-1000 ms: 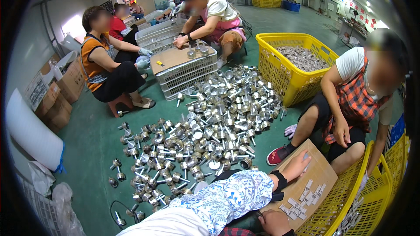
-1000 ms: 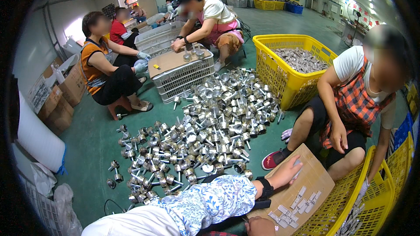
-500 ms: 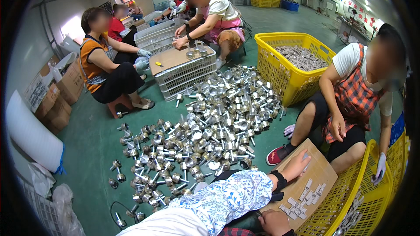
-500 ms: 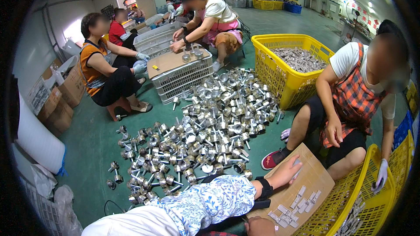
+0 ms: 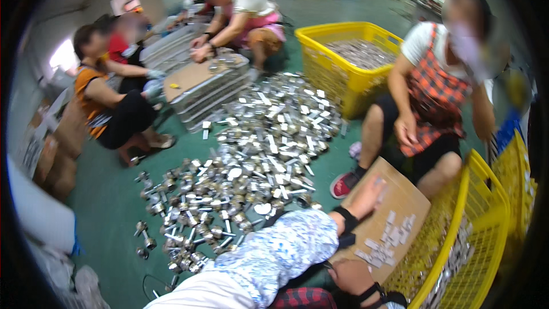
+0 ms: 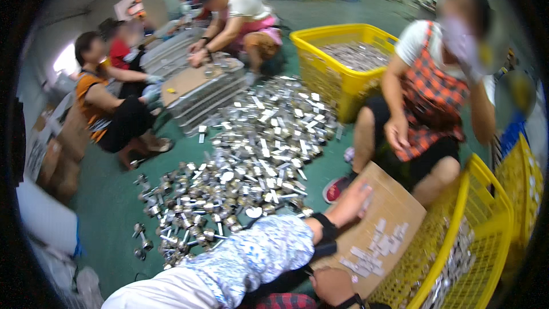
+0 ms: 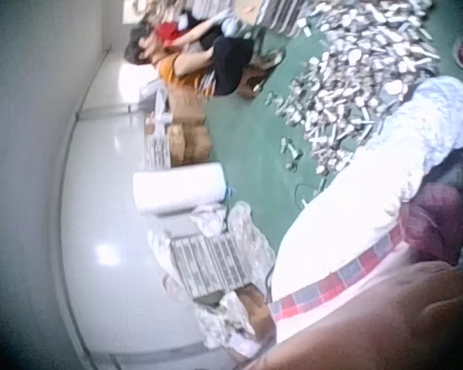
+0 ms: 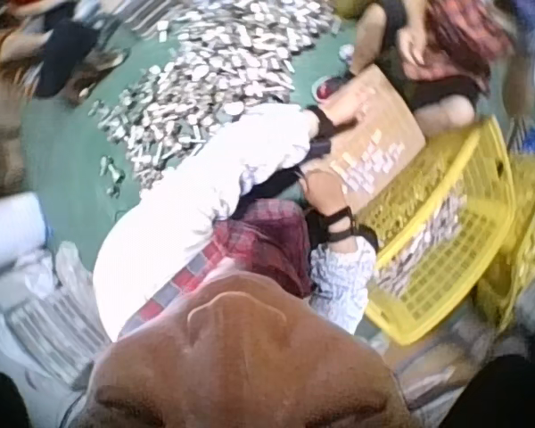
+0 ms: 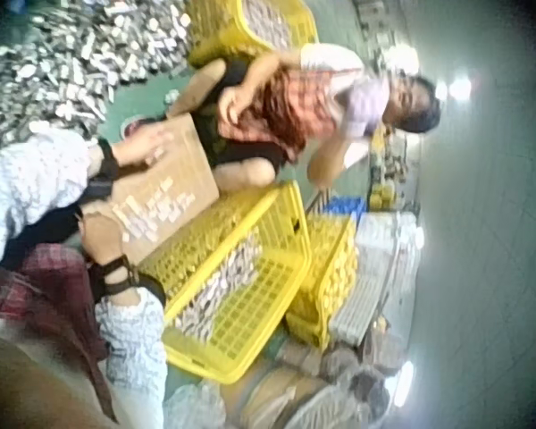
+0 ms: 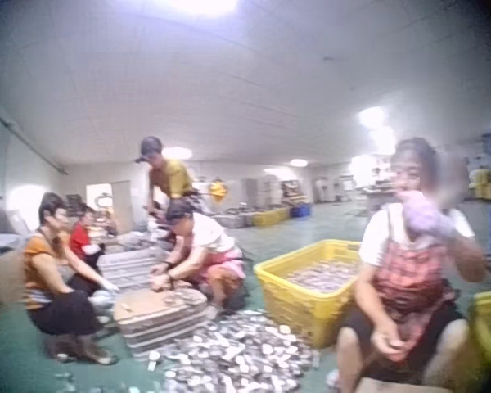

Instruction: Packing metal furniture or hardware parts into a cardboard box and sealing it with tape.

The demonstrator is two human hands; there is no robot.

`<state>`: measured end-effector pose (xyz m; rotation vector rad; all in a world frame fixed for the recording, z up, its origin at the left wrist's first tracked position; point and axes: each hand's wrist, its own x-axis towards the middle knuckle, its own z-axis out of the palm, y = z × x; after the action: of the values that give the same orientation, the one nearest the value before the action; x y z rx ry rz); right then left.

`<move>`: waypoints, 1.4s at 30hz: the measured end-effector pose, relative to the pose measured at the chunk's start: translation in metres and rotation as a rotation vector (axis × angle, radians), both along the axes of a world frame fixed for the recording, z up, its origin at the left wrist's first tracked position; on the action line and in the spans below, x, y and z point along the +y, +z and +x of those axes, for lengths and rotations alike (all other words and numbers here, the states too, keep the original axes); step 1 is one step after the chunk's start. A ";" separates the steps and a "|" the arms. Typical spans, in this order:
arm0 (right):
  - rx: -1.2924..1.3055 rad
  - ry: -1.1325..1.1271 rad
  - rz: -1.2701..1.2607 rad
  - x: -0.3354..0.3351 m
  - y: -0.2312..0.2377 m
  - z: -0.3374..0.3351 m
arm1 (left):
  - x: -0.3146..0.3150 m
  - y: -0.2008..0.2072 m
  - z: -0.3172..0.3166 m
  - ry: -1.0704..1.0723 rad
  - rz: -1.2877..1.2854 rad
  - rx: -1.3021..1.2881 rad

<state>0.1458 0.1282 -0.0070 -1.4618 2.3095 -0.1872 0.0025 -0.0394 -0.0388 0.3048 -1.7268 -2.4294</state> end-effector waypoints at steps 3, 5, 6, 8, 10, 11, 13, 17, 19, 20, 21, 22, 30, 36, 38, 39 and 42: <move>-0.007 -0.004 -0.032 0.003 -0.006 -0.004 | -0.005 0.004 -0.001 0.004 0.035 -0.020; -0.011 -0.010 -0.052 0.008 -0.008 -0.009 | -0.006 0.010 -0.006 -0.003 0.047 -0.033; -0.004 -0.014 -0.062 0.008 -0.007 -0.008 | -0.007 0.011 -0.005 -0.004 0.058 -0.041; 0.014 -0.036 -0.086 0.010 -0.003 -0.005 | -0.011 0.011 -0.006 0.007 0.067 -0.051; 0.001 -0.033 -0.040 0.012 -0.001 -0.004 | -0.002 0.013 -0.008 0.013 0.068 -0.047; -0.007 -0.041 -0.026 0.013 0.003 -0.004 | 0.003 0.014 -0.008 0.016 0.069 -0.048; -0.009 -0.033 -0.003 0.011 0.009 -0.002 | 0.002 0.012 -0.008 0.002 0.017 -0.054; 0.005 -0.012 -0.005 0.010 0.010 0.001 | 0.003 0.014 -0.005 -0.034 0.044 -0.032; 0.013 -0.008 -0.002 0.008 0.009 0.001 | 0.000 0.015 -0.003 -0.032 0.043 -0.028; 0.017 -0.007 0.001 0.009 0.008 0.001 | -0.002 0.015 -0.003 -0.044 0.022 -0.032; 0.021 -0.015 -0.012 0.009 0.007 0.002 | -0.002 0.016 -0.004 -0.048 0.010 -0.034; 0.020 -0.010 -0.019 0.007 0.009 0.001 | -0.003 0.014 -0.004 -0.048 -0.003 -0.037; 0.015 0.037 -0.038 -0.002 0.017 -0.001 | -0.005 0.011 -0.002 -0.030 0.053 -0.036; 0.029 -0.021 -0.035 0.007 0.016 -0.002 | 0.009 0.004 -0.015 -0.001 0.011 -0.009; 0.025 -0.041 -0.067 0.014 0.009 -0.004 | 0.015 -0.004 -0.023 0.015 0.035 -0.007; 0.030 -0.036 -0.085 0.012 0.005 -0.004 | 0.009 -0.005 -0.021 0.022 0.060 -0.011; 0.067 -0.022 -0.087 0.005 -0.002 -0.001 | -0.010 -0.011 -0.013 0.023 0.097 -0.008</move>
<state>0.1448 0.1328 -0.0089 -1.5069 2.3987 -0.2520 -0.0104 -0.0497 -0.0493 0.3436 -1.6020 -2.5038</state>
